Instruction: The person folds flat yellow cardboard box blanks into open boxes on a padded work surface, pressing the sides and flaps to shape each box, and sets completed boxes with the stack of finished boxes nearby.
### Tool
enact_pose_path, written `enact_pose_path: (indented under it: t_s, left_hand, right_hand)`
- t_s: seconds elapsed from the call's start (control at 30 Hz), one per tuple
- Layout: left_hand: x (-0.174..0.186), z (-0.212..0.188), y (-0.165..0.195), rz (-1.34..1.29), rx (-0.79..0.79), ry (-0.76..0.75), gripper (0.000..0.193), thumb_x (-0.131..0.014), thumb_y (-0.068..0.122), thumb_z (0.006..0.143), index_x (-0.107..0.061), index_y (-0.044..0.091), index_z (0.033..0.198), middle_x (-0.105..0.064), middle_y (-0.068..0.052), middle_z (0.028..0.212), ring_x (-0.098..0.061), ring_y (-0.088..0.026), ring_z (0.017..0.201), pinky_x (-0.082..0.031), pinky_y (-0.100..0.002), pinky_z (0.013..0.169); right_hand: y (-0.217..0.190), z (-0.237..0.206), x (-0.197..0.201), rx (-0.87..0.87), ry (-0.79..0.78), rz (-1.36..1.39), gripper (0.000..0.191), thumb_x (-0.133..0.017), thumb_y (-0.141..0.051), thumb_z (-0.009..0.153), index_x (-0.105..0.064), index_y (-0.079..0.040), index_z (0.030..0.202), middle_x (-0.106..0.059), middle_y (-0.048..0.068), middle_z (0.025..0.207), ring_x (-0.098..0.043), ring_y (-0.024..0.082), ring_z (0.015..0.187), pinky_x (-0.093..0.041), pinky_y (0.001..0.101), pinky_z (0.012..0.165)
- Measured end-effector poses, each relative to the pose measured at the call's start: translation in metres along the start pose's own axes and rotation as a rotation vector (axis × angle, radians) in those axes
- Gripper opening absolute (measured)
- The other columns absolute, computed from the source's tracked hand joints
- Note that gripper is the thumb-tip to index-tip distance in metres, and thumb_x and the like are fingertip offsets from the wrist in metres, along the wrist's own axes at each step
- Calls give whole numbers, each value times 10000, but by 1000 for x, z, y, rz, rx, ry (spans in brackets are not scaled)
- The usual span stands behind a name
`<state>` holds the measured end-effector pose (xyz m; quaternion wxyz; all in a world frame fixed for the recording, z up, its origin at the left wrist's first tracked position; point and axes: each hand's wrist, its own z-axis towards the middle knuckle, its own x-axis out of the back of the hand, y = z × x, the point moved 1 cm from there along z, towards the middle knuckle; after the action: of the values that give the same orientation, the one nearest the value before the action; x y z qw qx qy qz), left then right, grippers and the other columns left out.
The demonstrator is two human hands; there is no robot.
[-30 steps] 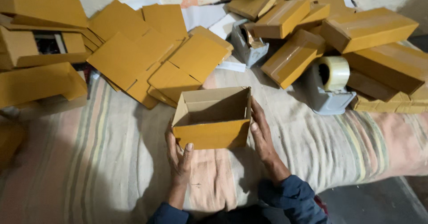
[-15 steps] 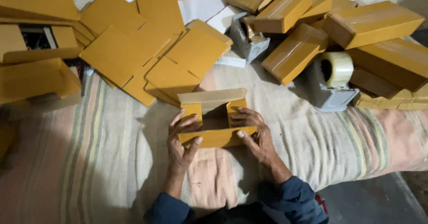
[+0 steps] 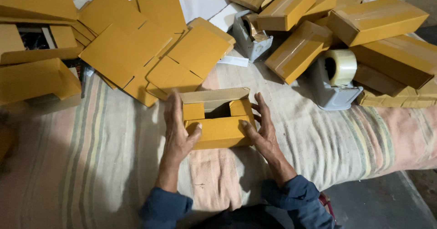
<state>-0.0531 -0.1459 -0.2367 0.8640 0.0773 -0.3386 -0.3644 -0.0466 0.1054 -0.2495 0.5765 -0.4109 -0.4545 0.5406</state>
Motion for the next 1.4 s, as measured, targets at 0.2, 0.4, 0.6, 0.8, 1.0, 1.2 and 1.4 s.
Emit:
enact_pose_path:
  t_s: [0.2, 0.4, 0.6, 0.8, 1.0, 1.2, 1.4]
  left_hand:
    - [10, 2, 2, 76, 224, -260, 816, -773, 149, 844, -362, 112, 1548, -406, -173, 1528, -384, -344, 1438, -334, -492, 1231]
    - [0, -26, 9, 57, 35, -265, 535, -513, 193, 1028, -475, -77, 1488, -392, -187, 1616, -259, -365, 1545, -254, -454, 1251]
    - [0, -26, 11, 31, 180, -299, 533, -363, 241, 1061, -472, -71, 1479, -319, -199, 1657, -211, -355, 1566, -227, -455, 1255]
    - [-13, -8, 9, 278, 251, -418, 525, -370, 283, 1054, -489, -44, 1447, -379, -210, 1616, -267, -347, 1532, -173, -487, 1249]
    - [-29, 14, 17, 470, 190, -398, 618, -382, 363, 1049, -422, -76, 1482, -370, -300, 1574, -297, -407, 1494, -148, -483, 1245]
    - [-49, 51, 38, 448, 127, -551, 553, -353, 334, 1053, -440, -8, 1477, -450, -276, 1492, -353, -441, 1429, -139, -552, 1224]
    - [-40, 65, 34, 398, 313, -614, 442, -363, 350, 1087, -630, 32, 1236, -606, -230, 1354, -560, -372, 1248, -372, -529, 1120]
  right_hand:
    - [-13, -1, 0, 379, 14, -405, 793, -611, -116, 950, -197, -80, 1626, -241, 259, 1656, -332, 405, 1496, -392, 511, 1182]
    - [-22, 18, -38, 471, -106, -998, 696, -603, -294, 931, -372, -68, 1548, -297, 276, 1615, -254, 462, 1507, -203, 578, 1225]
    - [-12, 49, -95, 352, -301, -1188, 667, -343, -498, 1041, -355, -78, 1559, -317, 294, 1590, -234, 452, 1493, -134, 581, 1206]
    - [-4, 52, -74, 302, -295, -1217, 656, -326, -501, 1040, -368, -91, 1551, -293, 276, 1610, -218, 440, 1509, -121, 557, 1220]
    - [0, 47, -42, 243, -173, -1227, 685, -358, -496, 1016, -366, -80, 1560, -278, 286, 1601, -189, 445, 1508, -109, 558, 1211]
    - [2, 44, -42, 246, -162, -1189, 640, -381, -425, 1016, -380, -72, 1550, -295, 298, 1599, -203, 454, 1510, -132, 561, 1213]
    - [-2, 38, -40, 259, -158, -1175, 624, -404, -393, 1016, -393, -74, 1552, -372, 283, 1558, -260, 467, 1488, -180, 573, 1212]
